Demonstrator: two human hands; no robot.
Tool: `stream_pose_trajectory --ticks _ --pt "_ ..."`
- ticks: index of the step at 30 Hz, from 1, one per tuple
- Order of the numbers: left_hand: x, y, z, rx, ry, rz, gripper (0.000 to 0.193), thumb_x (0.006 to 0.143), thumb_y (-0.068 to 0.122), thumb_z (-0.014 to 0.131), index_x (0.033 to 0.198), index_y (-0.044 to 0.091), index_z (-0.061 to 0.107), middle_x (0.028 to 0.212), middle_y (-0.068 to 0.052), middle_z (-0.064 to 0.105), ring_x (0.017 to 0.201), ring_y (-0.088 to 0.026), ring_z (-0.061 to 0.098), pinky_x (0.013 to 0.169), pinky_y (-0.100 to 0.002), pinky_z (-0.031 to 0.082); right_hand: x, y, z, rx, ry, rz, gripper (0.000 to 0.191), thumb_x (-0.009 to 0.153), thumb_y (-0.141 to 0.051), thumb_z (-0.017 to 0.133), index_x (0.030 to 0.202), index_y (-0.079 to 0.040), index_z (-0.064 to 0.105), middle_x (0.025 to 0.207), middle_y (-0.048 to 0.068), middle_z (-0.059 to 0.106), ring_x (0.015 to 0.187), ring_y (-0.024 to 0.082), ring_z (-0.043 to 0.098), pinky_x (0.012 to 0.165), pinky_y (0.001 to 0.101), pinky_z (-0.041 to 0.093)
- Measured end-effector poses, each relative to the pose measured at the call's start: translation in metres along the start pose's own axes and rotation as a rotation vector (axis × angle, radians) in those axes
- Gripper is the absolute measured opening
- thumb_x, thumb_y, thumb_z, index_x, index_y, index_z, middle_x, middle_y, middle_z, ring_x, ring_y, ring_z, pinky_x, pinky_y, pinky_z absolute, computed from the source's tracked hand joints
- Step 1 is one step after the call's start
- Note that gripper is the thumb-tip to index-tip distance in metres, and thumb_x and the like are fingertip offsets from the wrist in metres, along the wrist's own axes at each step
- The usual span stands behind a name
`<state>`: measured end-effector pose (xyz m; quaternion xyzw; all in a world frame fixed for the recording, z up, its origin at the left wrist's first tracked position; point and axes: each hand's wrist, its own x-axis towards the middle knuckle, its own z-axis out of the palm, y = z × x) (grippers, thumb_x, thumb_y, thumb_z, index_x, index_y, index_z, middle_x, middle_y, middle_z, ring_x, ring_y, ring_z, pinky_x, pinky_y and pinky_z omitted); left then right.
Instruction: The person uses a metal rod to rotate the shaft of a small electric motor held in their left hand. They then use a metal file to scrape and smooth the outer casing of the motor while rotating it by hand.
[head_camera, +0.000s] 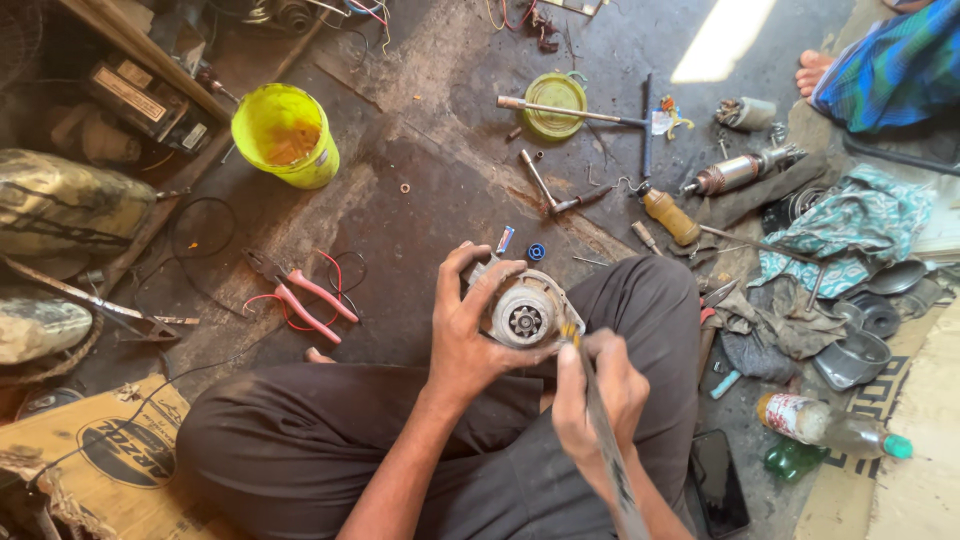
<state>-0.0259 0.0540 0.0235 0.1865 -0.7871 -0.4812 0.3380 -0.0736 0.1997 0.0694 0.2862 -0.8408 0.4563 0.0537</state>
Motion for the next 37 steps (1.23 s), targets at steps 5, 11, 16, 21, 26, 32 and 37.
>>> stream_pose_trajectory --ticks 5,11,16,21,26,32,37 --pt "0.001 0.003 0.001 0.023 0.026 0.021 0.087 0.047 0.03 0.101 0.126 0.016 0.067 0.139 -0.017 0.051 0.137 -0.042 0.05 0.113 -0.051 0.046 0.002 0.001 0.001 -0.046 0.003 -0.091 0.013 0.094 -0.007 0.062 0.087 0.0 0.054 0.065 0.014 0.057 0.053 0.032 0.061 0.052 0.041 0.048" --pt "0.008 0.01 0.006 0.03 0.019 -0.025 0.086 0.041 0.021 0.097 0.122 0.016 0.069 0.137 -0.018 0.052 0.132 -0.04 0.054 0.107 -0.048 0.049 0.006 0.0 -0.004 -0.112 0.049 -0.102 0.01 0.091 -0.008 0.064 0.085 -0.003 0.057 0.065 0.015 0.059 0.057 0.036 0.063 0.052 0.0436 0.049" --pt "0.013 0.015 0.006 0.032 0.041 -0.007 0.086 0.039 0.023 0.097 0.119 0.014 0.068 0.135 -0.019 0.052 0.127 -0.041 0.055 0.101 -0.048 0.05 0.008 0.003 -0.004 -0.064 0.053 -0.204 0.009 0.088 -0.007 0.065 0.088 -0.001 0.057 0.064 0.014 0.06 0.055 0.035 0.064 0.051 0.0434 0.051" --pt "0.011 0.014 0.007 0.029 0.052 0.002 0.083 0.042 0.027 0.098 0.119 0.014 0.067 0.133 -0.018 0.052 0.127 -0.041 0.054 0.102 -0.049 0.05 0.019 0.007 -0.007 -0.033 0.026 -0.209 0.011 0.091 -0.008 0.067 0.086 -0.005 0.057 0.067 0.013 0.059 0.059 0.033 0.065 0.054 0.0413 0.05" --pt "0.013 0.02 0.004 0.033 0.02 -0.032 0.085 0.041 0.03 0.099 0.118 0.013 0.068 0.133 -0.02 0.051 0.126 -0.041 0.054 0.1 -0.05 0.05 0.042 0.007 -0.035 0.107 -0.081 0.017 0.009 0.089 -0.01 0.067 0.089 -0.002 0.062 0.06 0.01 0.058 0.047 0.024 0.059 0.047 0.0362 0.046" --pt "0.007 0.011 0.006 0.033 0.021 0.008 0.085 0.047 0.032 0.1 0.123 0.015 0.068 0.139 -0.02 0.05 0.13 -0.04 0.054 0.106 -0.049 0.05 0.065 0.008 -0.045 0.055 -0.157 -0.197 0.008 0.09 -0.007 0.069 0.09 -0.002 0.063 0.074 0.01 0.061 0.062 0.021 0.063 0.058 0.0318 0.049" --pt "0.003 0.005 0.0 0.017 -0.002 -0.009 0.089 0.047 0.036 0.1 0.127 0.015 0.067 0.14 -0.016 0.05 0.138 -0.04 0.047 0.113 -0.052 0.043 0.067 -0.001 -0.035 0.047 -0.271 -0.149 0.007 0.088 -0.008 0.071 0.086 -0.002 0.067 0.07 0.008 0.063 0.058 0.019 0.063 0.055 0.0317 0.048"
